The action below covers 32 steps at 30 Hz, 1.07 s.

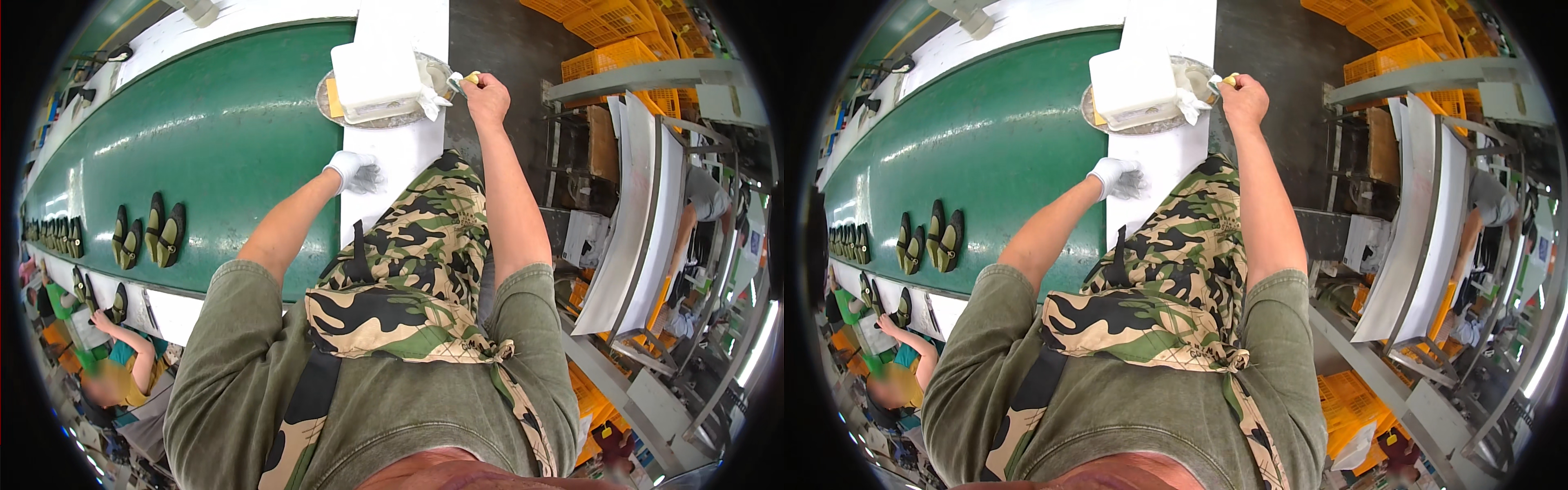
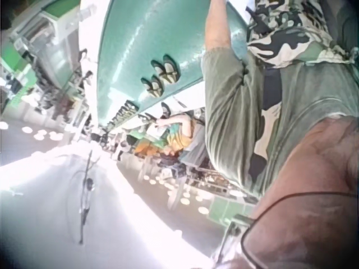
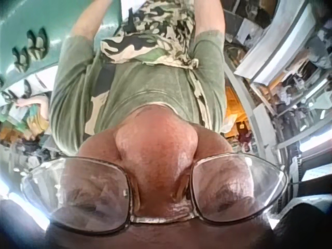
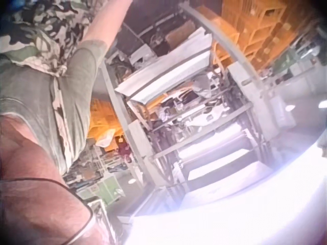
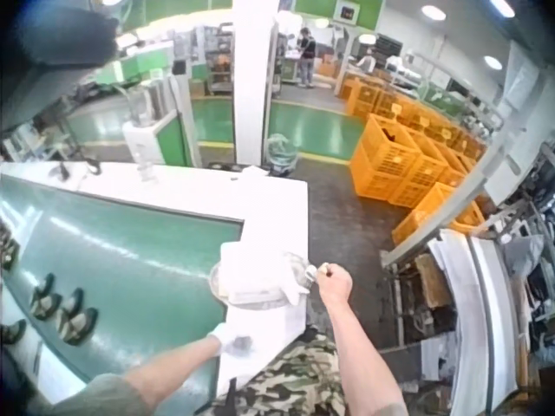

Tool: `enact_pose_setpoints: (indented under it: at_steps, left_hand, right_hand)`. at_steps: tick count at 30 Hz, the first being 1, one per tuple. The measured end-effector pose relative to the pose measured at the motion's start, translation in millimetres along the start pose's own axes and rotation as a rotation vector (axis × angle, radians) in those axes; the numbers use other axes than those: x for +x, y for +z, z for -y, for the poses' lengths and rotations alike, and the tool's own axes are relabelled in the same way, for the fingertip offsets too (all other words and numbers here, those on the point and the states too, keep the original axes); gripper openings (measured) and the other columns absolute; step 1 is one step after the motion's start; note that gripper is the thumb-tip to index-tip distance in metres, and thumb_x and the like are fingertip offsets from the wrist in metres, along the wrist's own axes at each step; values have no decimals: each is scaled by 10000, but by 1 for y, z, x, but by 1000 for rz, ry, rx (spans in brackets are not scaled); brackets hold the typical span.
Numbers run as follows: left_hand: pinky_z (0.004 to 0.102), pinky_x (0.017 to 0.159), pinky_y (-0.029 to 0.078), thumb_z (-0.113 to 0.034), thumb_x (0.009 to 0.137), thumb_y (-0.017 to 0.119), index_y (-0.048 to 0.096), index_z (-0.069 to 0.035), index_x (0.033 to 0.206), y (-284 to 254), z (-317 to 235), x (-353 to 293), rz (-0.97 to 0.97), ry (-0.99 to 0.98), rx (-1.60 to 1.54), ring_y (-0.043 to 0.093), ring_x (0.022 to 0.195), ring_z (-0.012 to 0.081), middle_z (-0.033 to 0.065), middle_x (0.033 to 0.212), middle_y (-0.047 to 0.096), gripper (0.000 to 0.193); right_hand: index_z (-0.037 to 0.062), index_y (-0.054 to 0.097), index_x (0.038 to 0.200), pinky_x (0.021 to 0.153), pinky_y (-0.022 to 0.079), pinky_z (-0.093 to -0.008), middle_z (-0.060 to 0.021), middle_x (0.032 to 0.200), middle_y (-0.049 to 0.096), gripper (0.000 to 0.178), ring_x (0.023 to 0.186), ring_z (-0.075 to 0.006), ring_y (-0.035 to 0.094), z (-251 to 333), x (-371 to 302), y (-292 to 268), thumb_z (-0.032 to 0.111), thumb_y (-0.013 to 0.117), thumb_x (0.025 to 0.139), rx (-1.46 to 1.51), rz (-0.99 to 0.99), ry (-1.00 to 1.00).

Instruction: Applying glue or polish to the edges and soles of shoes using a sponge on a factory production line.

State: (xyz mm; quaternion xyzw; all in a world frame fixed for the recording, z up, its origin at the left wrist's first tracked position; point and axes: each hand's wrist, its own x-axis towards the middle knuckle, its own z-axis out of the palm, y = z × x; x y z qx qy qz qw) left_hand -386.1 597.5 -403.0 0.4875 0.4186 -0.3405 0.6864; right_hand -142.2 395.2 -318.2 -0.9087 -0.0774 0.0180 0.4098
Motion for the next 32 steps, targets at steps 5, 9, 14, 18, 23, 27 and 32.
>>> enact_pose_setpoints:
  at_steps: [5, 9, 14, 18, 23, 27, 32]
  left_hand:
    - [452, 741, 543, -376, 894, 666, 705, -83, 960, 0, 2, -2, -14, 8, -6, 729, 736, 275, 97, 895, 752, 303]
    - [441, 717, 554, -378, 890, 673, 708, -69, 982, 0, 1, -4, -21, 9, 18, 729, 712, 270, 101, 893, 752, 324]
    - [439, 699, 563, -361, 910, 652, 721, -66, 964, 1, -1, -6, -33, 28, 40, 730, 715, 285, 123, 892, 750, 307]
    - [444, 703, 565, -353, 912, 651, 721, -67, 964, 1, -2, -6, -35, 18, 32, 728, 706, 290, 127, 890, 749, 299]
    - [430, 678, 564, -358, 906, 656, 710, -65, 995, 1, -3, -8, -15, 32, 34, 727, 713, 262, 90, 896, 743, 311]
    - [443, 682, 565, -354, 909, 656, 712, -69, 1009, -1, 1, -4, -22, 36, 33, 727, 719, 274, 95, 894, 741, 307]
    - [474, 722, 567, -356, 913, 659, 708, -60, 1044, -2, 2, -2, -24, 39, 25, 728, 753, 324, 125, 969, 747, 328]
  right_hand:
    - [111, 749, 953, 799, 528, -407, -108, 973, 698, 230, 886, -305, 673, 10, 16, 28, 263, 742, 780, -181, 47, -54]
    - [139, 756, 960, 814, 533, -423, -95, 1004, 692, 206, 913, -318, 669, 15, 19, 41, 270, 737, 801, -269, 75, -136]
    - [157, 765, 946, 816, 532, -435, -87, 1018, 697, 173, 932, -312, 669, 14, 21, 45, 257, 725, 810, -363, 119, -211]
    - [170, 772, 943, 826, 530, -441, -84, 1025, 703, 164, 948, -304, 669, 18, 20, 46, 243, 716, 807, -417, 150, -235]
    - [171, 774, 950, 833, 531, -440, -88, 1027, 707, 170, 957, -303, 671, 25, 24, 43, 236, 712, 806, -482, 214, -238]
    - [166, 777, 959, 845, 534, -428, -93, 1037, 711, 179, 961, -303, 675, 37, 28, 42, 228, 711, 805, -524, 291, -168]
    - [184, 782, 984, 860, 540, -388, -94, 1085, 723, 223, 988, -294, 685, 46, 38, 37, 278, 751, 783, -476, 391, 4]
